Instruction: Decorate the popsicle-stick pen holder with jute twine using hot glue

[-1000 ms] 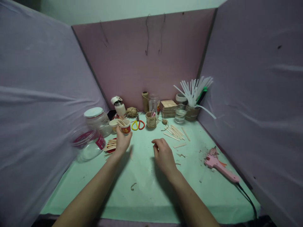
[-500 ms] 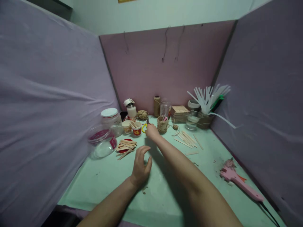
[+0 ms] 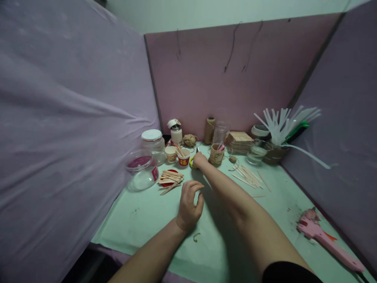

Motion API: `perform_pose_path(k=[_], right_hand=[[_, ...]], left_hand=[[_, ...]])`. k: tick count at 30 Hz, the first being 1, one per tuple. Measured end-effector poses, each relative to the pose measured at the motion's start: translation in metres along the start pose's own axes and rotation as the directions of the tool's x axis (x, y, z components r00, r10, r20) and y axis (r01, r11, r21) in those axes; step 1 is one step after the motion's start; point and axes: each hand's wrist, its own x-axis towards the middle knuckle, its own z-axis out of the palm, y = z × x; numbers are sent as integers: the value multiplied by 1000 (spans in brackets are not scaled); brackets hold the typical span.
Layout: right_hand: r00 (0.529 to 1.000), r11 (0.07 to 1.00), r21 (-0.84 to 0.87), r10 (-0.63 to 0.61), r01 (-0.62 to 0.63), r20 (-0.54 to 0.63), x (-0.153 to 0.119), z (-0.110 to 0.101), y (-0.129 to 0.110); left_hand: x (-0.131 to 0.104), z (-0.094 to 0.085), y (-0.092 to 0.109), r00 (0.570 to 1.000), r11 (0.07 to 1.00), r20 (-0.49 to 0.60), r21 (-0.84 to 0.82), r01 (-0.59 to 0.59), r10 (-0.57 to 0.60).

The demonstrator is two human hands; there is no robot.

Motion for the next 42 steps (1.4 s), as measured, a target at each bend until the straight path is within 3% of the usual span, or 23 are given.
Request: perform_pose_path(k=[8,11,14,19,23,28,31,34,36,39,42], right_hand=[[999,994,97,-43,46,-26,-79,-6,42],[996,980,184,-72,81,-53,-119,4,70],[982,906,401,-73,137,-172,-155,20,95],[961,914,389,1,111,-277,-193,36,111],[922,927,325,-50,186,-384,-201,46,108],[901,915,307,-119,262,-417,-200,62,110],[875,902,307,-139,305,-463,-198,70,112],[849,901,285,-147,327,-508,-194,76,114],[841,913,249,-156,323,-519,-193,78,114],[839,927,195,-181,319,-513,-192,80,114],[839,936,169,-185,310,-512,-192,81,114]], left_hand=[[0,0,1,999,999,-29,-28,-46,46],[1,-1,0,997,998,-52,-24,-56,55],[3,-3,-1,995,999,-81,0,-52,52],[9,-8,-2,988,997,-149,69,-19,29],[14,-24,-13,948,980,-317,177,93,-32],[14,-76,-52,762,845,-637,339,413,-117],[12,-111,-76,734,707,-663,446,549,-151],[10,-131,-91,756,624,-608,498,602,-243],[10,-134,-97,729,588,-592,470,658,-343],[13,-130,-104,656,538,-588,398,743,-473],[18,-124,-108,625,527,-590,359,770,-511]])
